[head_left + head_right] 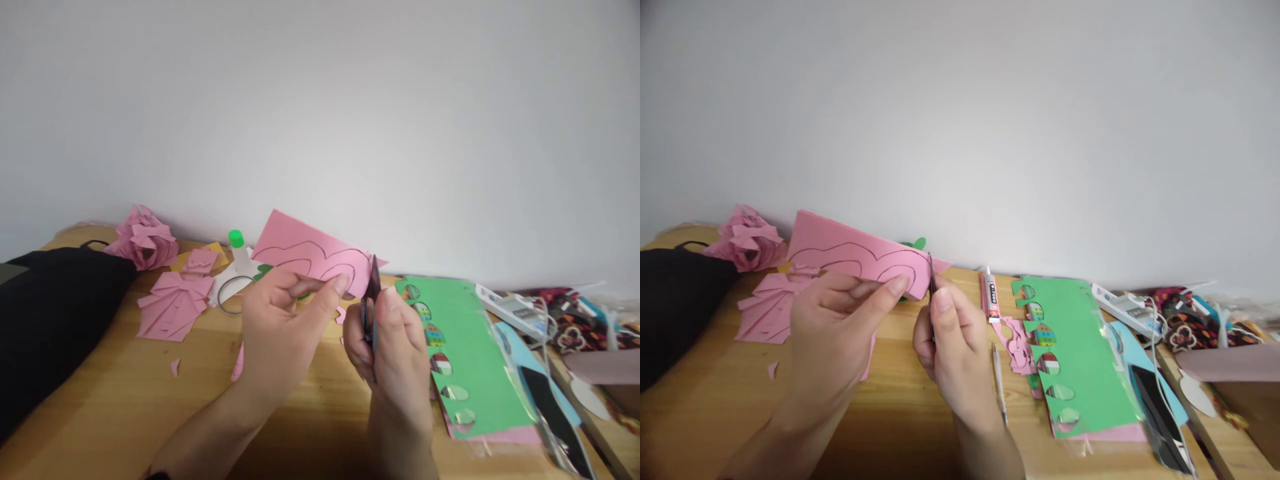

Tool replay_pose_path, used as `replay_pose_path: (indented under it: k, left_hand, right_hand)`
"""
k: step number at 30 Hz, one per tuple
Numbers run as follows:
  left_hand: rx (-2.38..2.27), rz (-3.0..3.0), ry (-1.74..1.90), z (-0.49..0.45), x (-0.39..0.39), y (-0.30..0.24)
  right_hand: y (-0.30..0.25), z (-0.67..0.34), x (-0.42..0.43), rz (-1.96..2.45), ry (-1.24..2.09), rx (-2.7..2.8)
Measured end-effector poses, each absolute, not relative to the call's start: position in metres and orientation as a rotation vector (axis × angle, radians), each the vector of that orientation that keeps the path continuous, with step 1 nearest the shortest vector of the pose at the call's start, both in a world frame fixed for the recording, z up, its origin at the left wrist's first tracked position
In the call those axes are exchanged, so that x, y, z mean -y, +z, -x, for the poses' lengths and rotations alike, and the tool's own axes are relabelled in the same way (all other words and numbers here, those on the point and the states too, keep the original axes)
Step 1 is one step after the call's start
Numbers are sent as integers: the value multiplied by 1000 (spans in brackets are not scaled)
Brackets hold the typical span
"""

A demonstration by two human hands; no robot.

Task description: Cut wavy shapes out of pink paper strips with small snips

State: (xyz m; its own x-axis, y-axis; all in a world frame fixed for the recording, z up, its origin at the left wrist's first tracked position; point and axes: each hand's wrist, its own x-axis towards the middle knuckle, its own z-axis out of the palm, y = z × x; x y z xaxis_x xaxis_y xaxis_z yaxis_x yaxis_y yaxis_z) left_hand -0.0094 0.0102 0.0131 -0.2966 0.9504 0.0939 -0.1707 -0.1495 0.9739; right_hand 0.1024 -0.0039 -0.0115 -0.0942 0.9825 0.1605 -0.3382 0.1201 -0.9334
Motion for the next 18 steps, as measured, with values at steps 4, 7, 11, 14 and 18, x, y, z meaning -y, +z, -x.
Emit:
replay_pose_path:
  k: [4, 7, 11, 14, 18]
  left_hand:
    - [-1182, -975, 1583, 9, -10, 14]
    - [-1191, -975, 1580, 10, -10, 14]
    - [-1228, -990, 1573, 10, -9, 14]
    - [-1251, -994, 1575, 10, -9, 15]
    - [-1244, -960, 1569, 9, -10, 16]
  right_hand:
    - [-11, -102, 3, 817, 1316, 1122]
    - [-10, -102, 2, 822, 1310, 1127]
    - [-9, -102, 3, 826, 1303, 1128]
    - [-9, -103, 5, 827, 1302, 1131]
    - [-10, -104, 5, 837, 1302, 1137]
